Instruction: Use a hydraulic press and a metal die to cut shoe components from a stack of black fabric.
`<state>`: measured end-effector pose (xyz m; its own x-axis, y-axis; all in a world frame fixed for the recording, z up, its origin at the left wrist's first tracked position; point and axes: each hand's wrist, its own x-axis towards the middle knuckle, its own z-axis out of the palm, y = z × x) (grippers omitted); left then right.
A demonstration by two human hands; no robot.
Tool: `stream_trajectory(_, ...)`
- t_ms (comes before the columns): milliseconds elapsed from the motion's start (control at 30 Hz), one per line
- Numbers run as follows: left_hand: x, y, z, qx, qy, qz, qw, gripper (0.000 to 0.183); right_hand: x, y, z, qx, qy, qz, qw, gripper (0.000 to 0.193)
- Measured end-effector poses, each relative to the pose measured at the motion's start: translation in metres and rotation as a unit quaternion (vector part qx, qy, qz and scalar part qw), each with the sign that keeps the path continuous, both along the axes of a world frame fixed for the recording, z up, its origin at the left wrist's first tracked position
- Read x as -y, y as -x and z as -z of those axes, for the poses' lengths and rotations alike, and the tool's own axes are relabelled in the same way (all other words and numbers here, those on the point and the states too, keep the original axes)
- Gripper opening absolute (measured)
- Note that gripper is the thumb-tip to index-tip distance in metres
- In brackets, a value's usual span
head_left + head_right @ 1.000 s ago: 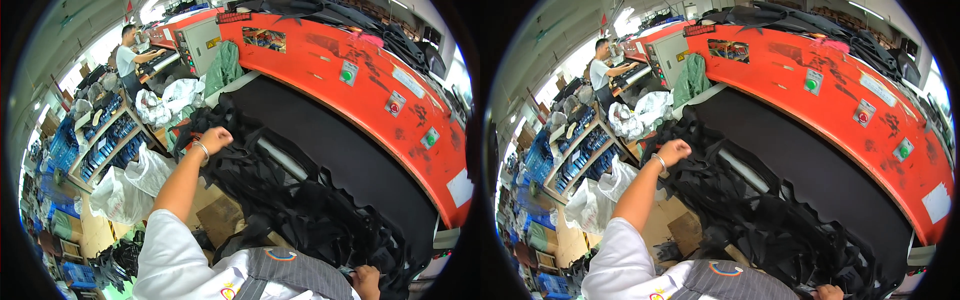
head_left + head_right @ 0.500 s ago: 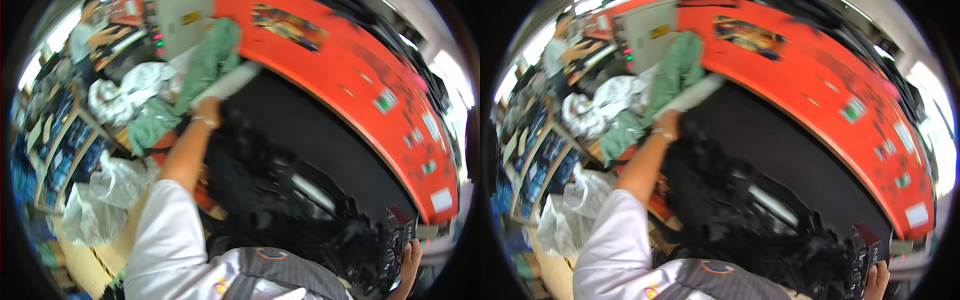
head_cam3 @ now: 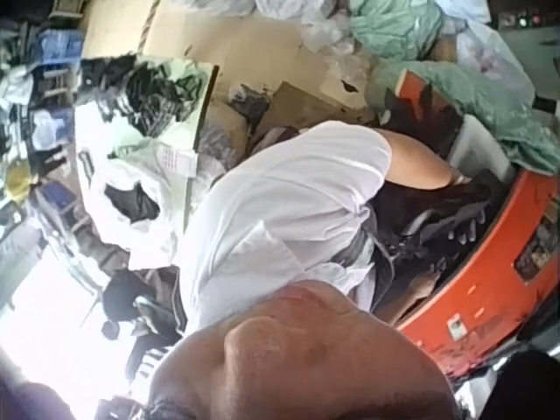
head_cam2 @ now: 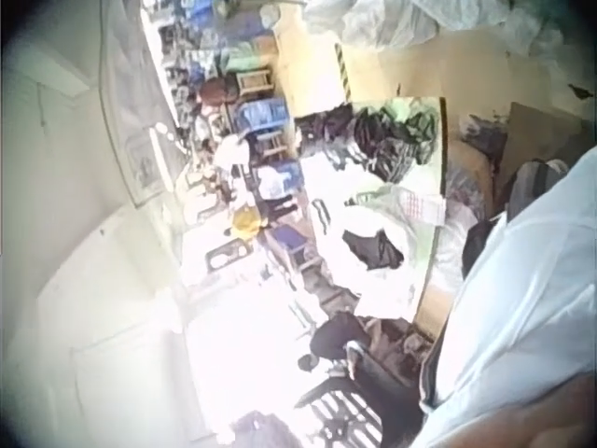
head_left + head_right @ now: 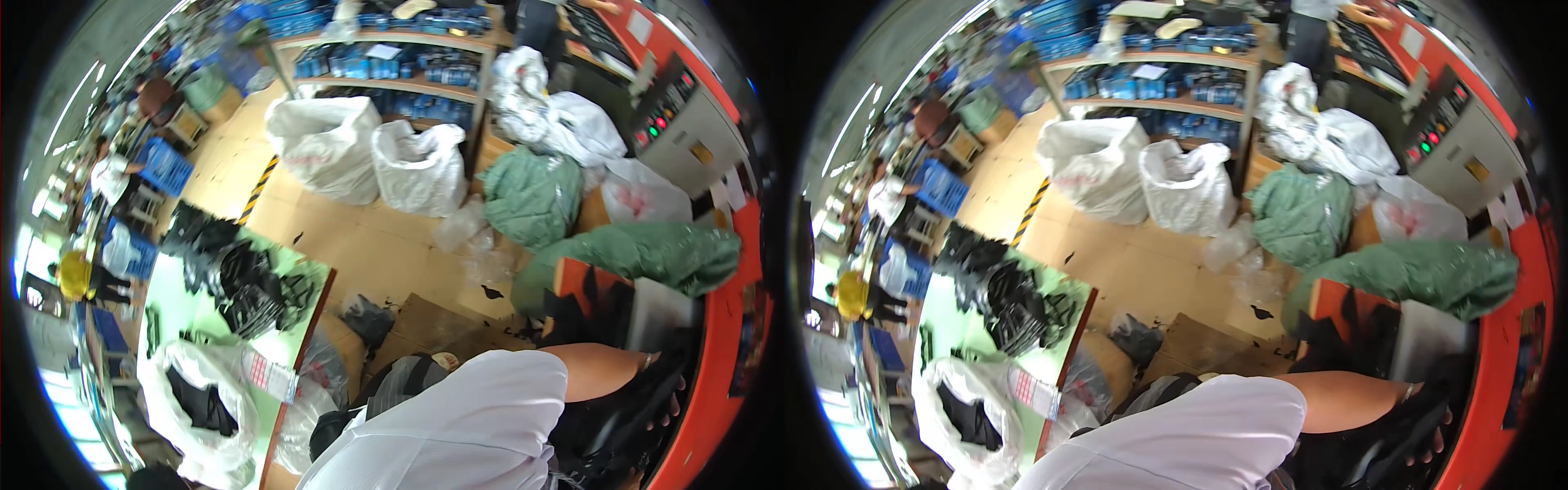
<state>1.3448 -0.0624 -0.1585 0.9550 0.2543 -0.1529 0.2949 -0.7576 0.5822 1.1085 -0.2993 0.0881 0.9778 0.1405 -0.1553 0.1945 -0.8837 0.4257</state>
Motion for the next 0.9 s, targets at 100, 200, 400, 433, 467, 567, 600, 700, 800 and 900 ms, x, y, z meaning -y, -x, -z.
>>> stream_trajectory(100,-0.087,-0.040,-0.026,0.036,0.100,-0.035,0.994,0.033,-0.017,-0.014,0.023,0.073,-0.039,-0.060,0.995,0.039)
stream_trajectory(200,-0.163,-0.034,-0.054,0.088,0.202,0.010,0.975,0.030,0.007,-0.006,0.046,0.164,-0.074,-0.044,0.983,0.042)
stream_trajectory(400,-0.292,0.036,-0.084,0.205,0.350,0.003,0.914,0.025,-0.052,0.022,0.107,0.244,-0.134,-0.035,0.960,0.059)
stream_trajectory(433,-0.324,0.053,-0.119,0.212,0.335,-0.024,0.918,0.025,-0.088,0.039,0.107,0.130,-0.198,0.005,0.971,0.072)
stream_trajectory(467,-0.302,0.077,-0.134,0.234,0.354,-0.190,0.885,0.020,-0.101,0.052,0.113,0.122,-0.188,0.030,0.974,0.072)
stream_trajectory(567,-0.218,0.124,-0.189,0.289,0.369,-0.240,0.850,0.014,-0.121,0.105,0.117,0.010,-0.319,-0.054,0.946,0.055)
stream_trajectory(600,-0.230,0.141,-0.192,0.332,0.337,-0.208,0.856,0.012,-0.143,0.118,0.121,-0.045,-0.370,-0.119,0.920,0.050)
stream_trajectory(700,-0.163,0.167,-0.240,0.317,0.326,-0.020,0.890,0.014,-0.105,0.157,0.086,-0.041,-0.486,-0.076,0.870,0.036)
stream_trajectory(800,-0.192,0.189,-0.255,0.268,0.127,0.072,0.952,0.014,-0.101,0.159,0.022,-0.066,-0.399,-0.090,0.910,0.059)
stream_trajectory(900,-0.211,0.186,-0.236,0.374,0.167,0.076,0.909,0.015,-0.043,0.151,0.014,0.146,-0.310,-0.040,0.939,0.062)
